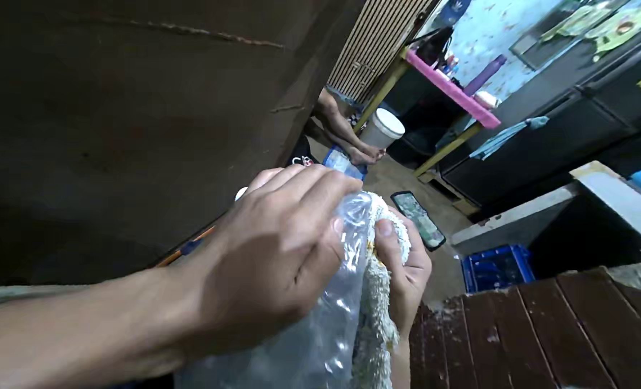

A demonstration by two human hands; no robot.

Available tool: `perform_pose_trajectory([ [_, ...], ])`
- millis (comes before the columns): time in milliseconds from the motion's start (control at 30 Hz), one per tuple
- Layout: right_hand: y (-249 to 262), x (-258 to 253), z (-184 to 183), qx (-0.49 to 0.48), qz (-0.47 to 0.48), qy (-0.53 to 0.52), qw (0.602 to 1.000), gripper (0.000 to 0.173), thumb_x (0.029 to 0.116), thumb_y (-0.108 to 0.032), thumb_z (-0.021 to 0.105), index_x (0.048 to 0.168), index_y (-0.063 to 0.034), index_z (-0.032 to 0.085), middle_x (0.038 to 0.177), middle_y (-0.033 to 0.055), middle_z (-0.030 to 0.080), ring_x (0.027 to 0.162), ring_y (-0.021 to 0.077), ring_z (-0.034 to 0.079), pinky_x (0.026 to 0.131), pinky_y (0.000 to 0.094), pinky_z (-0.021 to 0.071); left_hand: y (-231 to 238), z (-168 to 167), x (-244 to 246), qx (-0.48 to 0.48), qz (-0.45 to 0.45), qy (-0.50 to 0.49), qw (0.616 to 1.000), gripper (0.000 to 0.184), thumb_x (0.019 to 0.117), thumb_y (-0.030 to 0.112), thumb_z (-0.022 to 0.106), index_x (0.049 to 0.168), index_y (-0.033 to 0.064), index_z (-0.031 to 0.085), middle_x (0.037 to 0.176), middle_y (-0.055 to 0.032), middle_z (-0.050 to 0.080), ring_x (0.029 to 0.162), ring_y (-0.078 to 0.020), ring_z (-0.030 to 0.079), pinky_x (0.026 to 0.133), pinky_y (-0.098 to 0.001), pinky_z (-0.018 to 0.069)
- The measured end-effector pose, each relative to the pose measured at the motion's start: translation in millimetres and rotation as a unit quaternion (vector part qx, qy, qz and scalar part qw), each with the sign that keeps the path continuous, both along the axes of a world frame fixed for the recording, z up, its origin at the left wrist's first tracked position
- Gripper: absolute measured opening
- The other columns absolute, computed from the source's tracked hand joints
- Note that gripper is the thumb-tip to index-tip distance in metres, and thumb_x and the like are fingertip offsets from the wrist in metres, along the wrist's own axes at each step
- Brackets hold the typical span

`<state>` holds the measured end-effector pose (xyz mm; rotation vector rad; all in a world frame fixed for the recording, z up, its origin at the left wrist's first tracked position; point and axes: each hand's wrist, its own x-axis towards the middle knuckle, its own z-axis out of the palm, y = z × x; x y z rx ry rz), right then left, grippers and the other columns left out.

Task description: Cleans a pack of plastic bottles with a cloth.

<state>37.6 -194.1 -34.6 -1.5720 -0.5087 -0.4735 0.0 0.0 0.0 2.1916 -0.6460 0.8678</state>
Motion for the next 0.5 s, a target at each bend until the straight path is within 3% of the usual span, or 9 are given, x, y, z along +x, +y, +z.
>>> perform_pose_trajectory([
  [200,-12.1,95.2,3.8,-0.051,-0.003,0.034,0.998,0.025,0.1029,-0.017,0.057,0.123,-0.0060,0.067,0.095,-0.0082,0.070,0.077,-0.0064,0.065,0.069,0.0129,0.0559,5.7,-3.0,88.6,-0.042,-0.002,0.071,0.997,0.044,0.1025,0.027,0.033,0.136,0.0149,0.060,0.117,0.0052,0.067,0.110,-0.0062,0.061,0.096,-0.0344,0.0508],
  [300,-32.4,139.6,-9.7,-0.084,0.006,0.075,0.994,0.026,0.1037,-0.023,0.058,0.125,-0.0116,0.067,0.093,-0.0052,0.070,0.072,-0.0034,0.064,0.066,0.0148,0.0550,7.4,-5.7,126.5,-0.078,-0.007,0.108,0.991,0.042,0.1034,0.026,0.035,0.136,0.0169,0.059,0.116,0.0058,0.067,0.103,-0.0016,0.063,0.087,-0.0247,0.0550],
  [400,-54.3,173.3,-24.3,-0.131,-0.021,0.148,0.980,0.028,0.1044,-0.034,0.058,0.125,-0.0177,0.068,0.091,-0.0018,0.070,0.070,0.0027,0.064,0.065,0.0227,0.0559,7.6,-8.0,152.9,-0.102,-0.010,0.131,0.986,0.041,0.1052,0.026,0.033,0.137,0.0177,0.058,0.118,0.0058,0.067,0.101,-0.0018,0.065,0.085,-0.0249,0.0561],
  [500,-82.6,200.5,-44.5,-0.158,-0.026,0.246,0.956,0.035,0.1064,-0.036,0.052,0.129,-0.0130,0.065,0.104,0.0065,0.071,0.085,0.0120,0.066,0.078,0.0355,0.0560,6.1,-8.3,163.1,-0.117,-0.009,0.143,0.983,0.042,0.1058,0.027,0.034,0.140,0.0181,0.056,0.120,0.0048,0.067,0.101,-0.0046,0.066,0.084,-0.0288,0.0578],
])
